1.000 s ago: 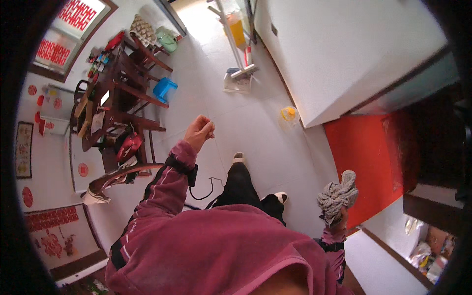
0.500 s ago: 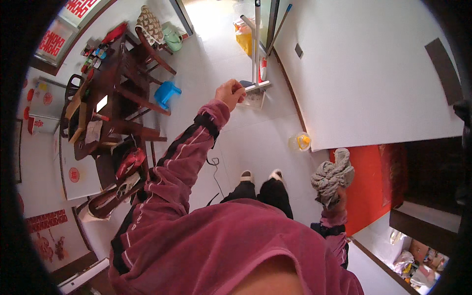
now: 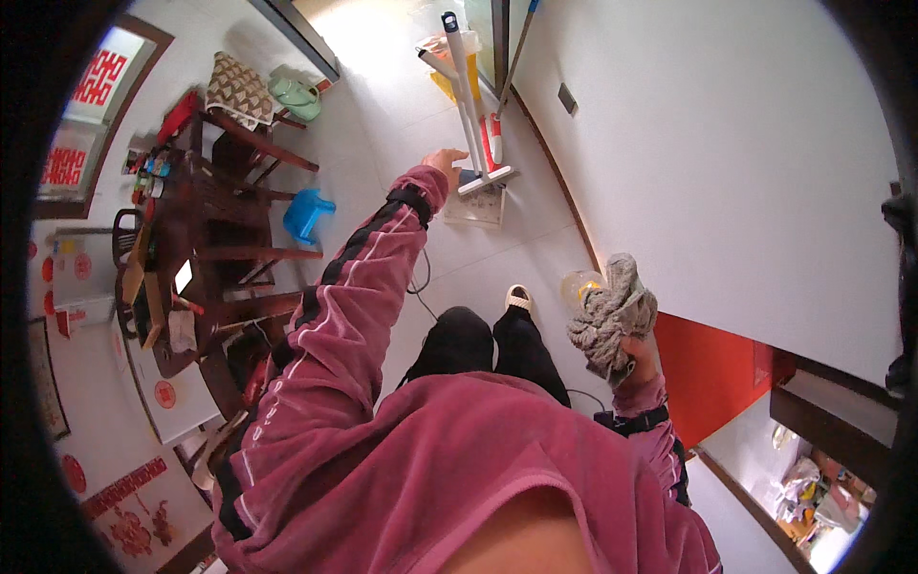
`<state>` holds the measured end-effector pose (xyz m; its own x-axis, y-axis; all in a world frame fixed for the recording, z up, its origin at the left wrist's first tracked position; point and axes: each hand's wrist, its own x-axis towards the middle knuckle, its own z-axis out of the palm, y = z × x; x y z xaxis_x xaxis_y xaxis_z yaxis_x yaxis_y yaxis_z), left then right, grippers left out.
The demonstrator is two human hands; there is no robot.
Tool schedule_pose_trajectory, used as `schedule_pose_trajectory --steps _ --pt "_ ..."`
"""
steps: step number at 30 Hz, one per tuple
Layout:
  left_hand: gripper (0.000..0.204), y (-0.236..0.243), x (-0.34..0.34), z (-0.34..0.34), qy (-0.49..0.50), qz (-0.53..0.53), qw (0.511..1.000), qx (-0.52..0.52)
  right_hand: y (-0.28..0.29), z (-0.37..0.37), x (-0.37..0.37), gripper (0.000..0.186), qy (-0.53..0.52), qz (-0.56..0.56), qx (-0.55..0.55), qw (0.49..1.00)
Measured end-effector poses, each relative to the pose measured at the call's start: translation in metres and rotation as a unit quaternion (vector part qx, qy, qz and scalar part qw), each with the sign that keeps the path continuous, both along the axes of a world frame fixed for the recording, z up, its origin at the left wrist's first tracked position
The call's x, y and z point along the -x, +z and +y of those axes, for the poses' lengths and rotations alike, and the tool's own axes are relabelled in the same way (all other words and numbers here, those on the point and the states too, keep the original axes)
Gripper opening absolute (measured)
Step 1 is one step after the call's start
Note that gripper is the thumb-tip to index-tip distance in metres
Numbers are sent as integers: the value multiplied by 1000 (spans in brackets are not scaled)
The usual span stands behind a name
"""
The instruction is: The person wipes the tiled floor with a cloth, moving around a dustpan and broom, then shifts to a red mat area and continues wiping. The person also briefly moves a large plastic bottle out of the way while cleaning.
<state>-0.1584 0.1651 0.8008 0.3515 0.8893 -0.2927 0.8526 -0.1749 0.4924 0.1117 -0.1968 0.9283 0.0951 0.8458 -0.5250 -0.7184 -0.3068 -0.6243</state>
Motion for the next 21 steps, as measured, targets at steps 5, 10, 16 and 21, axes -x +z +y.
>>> schedule_pose_trajectory --steps 5,10,16,21 --pt "43 -50 -10 43 -44 49 996 -68 -12 40 -1 67 -17 13 6 1000" --pt "27 -74 -16 90 -2 65 997 -34 -47 57 22 65 -61 27 69 995" --pt "19 -111 -11 131 -112 81 989 -51 -85 76 80 54 -67 -40 101 992" --pt "21 -131 18 121 -145 -54 984 -87 -79 113 114 54 -79 41 60 994"
